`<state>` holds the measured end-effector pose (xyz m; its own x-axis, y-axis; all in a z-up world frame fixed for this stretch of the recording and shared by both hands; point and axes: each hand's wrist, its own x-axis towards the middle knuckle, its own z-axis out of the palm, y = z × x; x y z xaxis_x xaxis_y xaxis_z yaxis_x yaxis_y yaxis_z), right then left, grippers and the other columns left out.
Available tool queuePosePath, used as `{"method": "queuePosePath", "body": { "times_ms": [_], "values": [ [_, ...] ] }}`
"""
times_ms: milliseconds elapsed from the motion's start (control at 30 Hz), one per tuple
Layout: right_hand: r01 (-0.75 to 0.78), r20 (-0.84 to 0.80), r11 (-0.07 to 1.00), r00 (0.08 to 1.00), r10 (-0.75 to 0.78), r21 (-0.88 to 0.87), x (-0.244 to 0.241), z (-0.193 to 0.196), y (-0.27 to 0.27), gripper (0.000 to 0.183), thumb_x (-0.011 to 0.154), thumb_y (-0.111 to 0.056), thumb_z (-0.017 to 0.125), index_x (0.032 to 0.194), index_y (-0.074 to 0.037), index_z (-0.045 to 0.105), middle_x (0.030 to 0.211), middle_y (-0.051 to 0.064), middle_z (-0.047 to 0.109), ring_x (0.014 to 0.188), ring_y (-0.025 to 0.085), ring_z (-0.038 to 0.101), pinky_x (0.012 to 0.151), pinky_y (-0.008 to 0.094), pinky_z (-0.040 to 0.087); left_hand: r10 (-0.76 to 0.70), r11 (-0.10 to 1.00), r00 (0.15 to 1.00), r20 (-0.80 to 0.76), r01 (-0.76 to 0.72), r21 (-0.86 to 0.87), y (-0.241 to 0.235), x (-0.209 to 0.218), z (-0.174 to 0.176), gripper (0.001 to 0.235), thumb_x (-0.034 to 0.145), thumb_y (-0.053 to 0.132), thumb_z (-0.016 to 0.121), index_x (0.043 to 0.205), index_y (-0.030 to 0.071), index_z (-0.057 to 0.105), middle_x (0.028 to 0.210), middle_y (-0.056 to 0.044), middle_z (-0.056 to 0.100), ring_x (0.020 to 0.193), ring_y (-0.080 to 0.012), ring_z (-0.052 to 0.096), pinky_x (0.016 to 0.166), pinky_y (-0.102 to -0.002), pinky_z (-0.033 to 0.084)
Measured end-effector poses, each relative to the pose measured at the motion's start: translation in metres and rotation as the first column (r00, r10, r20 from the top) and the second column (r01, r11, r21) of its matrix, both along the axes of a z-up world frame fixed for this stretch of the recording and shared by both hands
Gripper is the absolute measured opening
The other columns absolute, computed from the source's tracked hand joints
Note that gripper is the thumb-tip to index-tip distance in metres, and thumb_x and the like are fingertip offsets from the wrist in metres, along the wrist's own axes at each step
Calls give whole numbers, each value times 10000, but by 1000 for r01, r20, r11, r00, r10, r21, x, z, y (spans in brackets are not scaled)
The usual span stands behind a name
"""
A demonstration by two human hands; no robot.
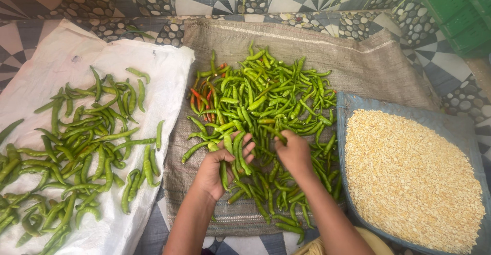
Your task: The person sits on the floor and sorts green chilies by hand, picking them from a central pile on a woven mat and placing them onto a white sack to the left. A tray of grains is visible to the right but is not handled.
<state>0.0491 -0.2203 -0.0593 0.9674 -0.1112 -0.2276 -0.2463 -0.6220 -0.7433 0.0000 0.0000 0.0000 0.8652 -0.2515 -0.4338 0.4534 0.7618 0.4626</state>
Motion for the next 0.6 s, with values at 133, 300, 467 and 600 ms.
{"method": "queuePosePath", "body": {
  "times_ms": [133,300,467,600],
  "values": [
    [112,-167,690,986,13,715,14,4,-24,146,932,-50,598,1061,-5,649,963,119,748,848,208,691,731,380,562,-29,996,998,61,33,-77,2,0,-1,753,697,-25,427,1450,-39,439,1435,-235,580,1315,-374,584,1094,-482,486],
    [191,-317,471,926,205,861,0,32,-7,292,920,-240,570,1158,-78,619,1039,68,720,937,213,688,810,429,583,-20,995,997,79,27,-98,0,-2,-2,795,665,-25,443,1461,-33,435,1452,-225,562,1332,-350,580,1108,-466,476],
    [375,-491,363,812,315,853,-16,51,34,551,917,-569,530,1198,-101,605,992,56,693,899,229,672,777,490,589,-180,981,968,176,190,-37,0,-7,4,898,665,-6,486,1553,-19,356,1576,-248,391,1440,-382,420,1181,-459,380],
    [362,-479,347,800,360,865,-17,38,32,460,892,-476,599,1186,-124,634,966,42,707,842,203,675,717,420,574,-222,972,955,199,232,-29,2,-6,11,960,662,3,496,1597,21,281,1704,-161,216,1574,-286,192,1230,-435,197]
  ]
}}
